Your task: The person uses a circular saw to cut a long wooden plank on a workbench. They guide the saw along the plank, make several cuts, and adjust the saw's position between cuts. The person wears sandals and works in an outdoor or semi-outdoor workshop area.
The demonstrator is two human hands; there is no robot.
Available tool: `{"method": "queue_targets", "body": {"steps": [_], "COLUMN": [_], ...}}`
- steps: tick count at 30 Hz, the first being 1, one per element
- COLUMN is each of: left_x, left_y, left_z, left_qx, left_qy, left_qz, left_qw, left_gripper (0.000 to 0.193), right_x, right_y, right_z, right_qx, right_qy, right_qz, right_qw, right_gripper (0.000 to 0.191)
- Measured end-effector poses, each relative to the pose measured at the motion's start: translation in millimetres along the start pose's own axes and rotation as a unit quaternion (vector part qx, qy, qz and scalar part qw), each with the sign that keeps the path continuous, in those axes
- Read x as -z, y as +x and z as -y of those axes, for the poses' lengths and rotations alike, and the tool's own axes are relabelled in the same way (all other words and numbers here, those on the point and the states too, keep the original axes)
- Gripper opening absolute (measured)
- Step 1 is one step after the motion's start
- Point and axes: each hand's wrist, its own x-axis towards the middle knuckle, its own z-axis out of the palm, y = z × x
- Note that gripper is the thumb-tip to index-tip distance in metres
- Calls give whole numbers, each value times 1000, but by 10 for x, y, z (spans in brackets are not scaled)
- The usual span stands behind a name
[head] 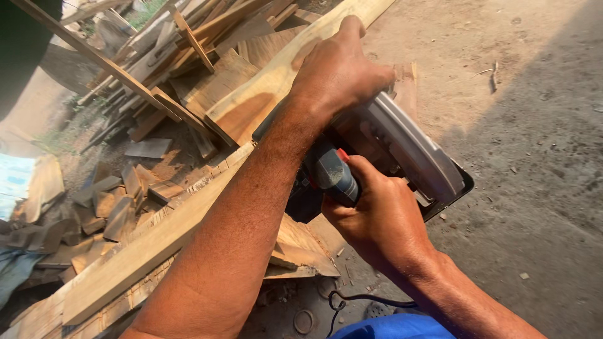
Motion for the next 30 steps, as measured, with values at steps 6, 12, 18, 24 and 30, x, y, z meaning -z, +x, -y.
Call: {"method": "queue_targets", "body": {"steps": [6, 12, 18, 24, 30], "left_x": [-115, -105, -54, -238, -326], "left_y": [507, 1027, 1531, 1775, 1935], "left_z": [326, 230, 45, -278, -314], "left_qx": [-15, 9, -47, 72, 138], "left_qy": [17, 50, 86, 61, 77], "left_qz": [-76, -69, -79, -34, -23], "left_qw": [997, 996, 992, 995, 987], "left_gripper": [44, 39, 41, 42, 38], "right_x": [-59, 155, 436, 651, 630], "right_y": [508, 1099, 1628, 1886, 2092], "right_z": [-311, -568, -750, -1041, -1161], "right_qx": [75, 118, 98, 122, 121], "right_qy": [-1, 55, 93, 125, 143], "right_qz": [-1, 36, 72, 75, 110], "right_qw": [997, 991, 988, 982, 976], "right_gripper": [53, 53, 54, 61, 51]}}
